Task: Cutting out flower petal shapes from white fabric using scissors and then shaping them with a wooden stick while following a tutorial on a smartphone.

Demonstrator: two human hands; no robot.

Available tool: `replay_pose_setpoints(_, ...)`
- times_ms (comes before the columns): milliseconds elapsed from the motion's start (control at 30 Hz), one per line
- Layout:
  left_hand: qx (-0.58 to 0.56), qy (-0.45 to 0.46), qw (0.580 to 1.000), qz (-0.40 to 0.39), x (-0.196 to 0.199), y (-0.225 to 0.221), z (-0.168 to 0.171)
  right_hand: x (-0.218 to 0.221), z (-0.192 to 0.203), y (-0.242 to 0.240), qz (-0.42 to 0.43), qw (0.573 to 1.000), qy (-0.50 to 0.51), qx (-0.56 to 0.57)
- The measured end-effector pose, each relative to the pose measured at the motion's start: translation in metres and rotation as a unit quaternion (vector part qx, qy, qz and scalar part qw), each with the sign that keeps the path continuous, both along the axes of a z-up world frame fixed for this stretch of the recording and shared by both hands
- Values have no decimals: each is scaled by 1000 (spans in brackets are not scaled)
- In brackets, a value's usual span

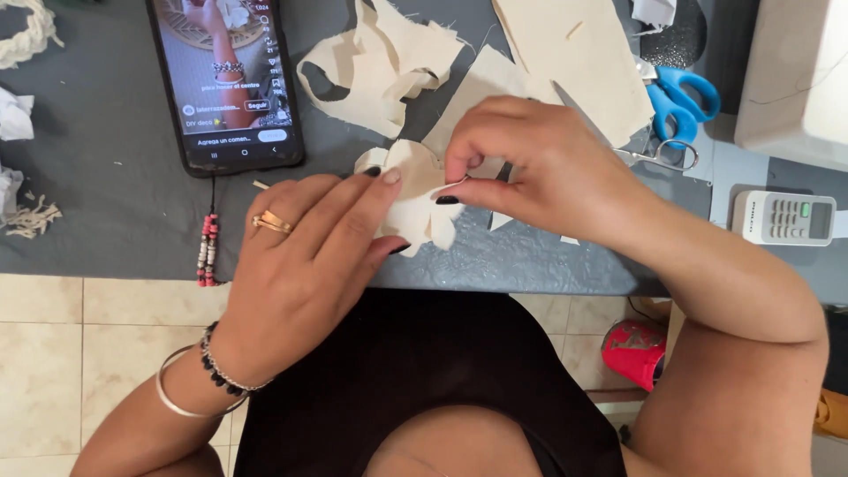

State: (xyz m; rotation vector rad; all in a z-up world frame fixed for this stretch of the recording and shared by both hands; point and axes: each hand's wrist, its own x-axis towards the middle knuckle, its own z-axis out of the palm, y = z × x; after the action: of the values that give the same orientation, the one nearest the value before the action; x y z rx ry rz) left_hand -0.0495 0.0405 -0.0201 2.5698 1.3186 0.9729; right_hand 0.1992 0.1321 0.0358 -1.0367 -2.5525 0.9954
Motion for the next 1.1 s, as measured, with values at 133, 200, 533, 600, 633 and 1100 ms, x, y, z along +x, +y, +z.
replay_pose_setpoints(133, -60, -100, 993, -4, 10, 3, 8, 10, 8, -7, -32, 999, 19, 8)
replay_pose_setpoints(200, -203, -181, 962, -3, 15, 5, 10, 11, 15, -9, -73, 995, 47, -43)
replay_pose_setpoints(533, -412, -488, 767, -59, 43, 14, 17, 18, 9, -21, -161, 957, 172, -172)
replay_pose_setpoints(600, -413, -502, 758, -53, 46, 14, 14, 19, 8, -23, -178, 946, 195, -190)
replay_pose_setpoints(633, -412, -501, 759, -54, 47, 15, 16, 20, 8, -24, -178, 946, 196, -188)
replay_pose_setpoints(1100, -372, -453, 809, -35, 56, 5, 6, 47, -18, -51, -189, 953, 173, -160)
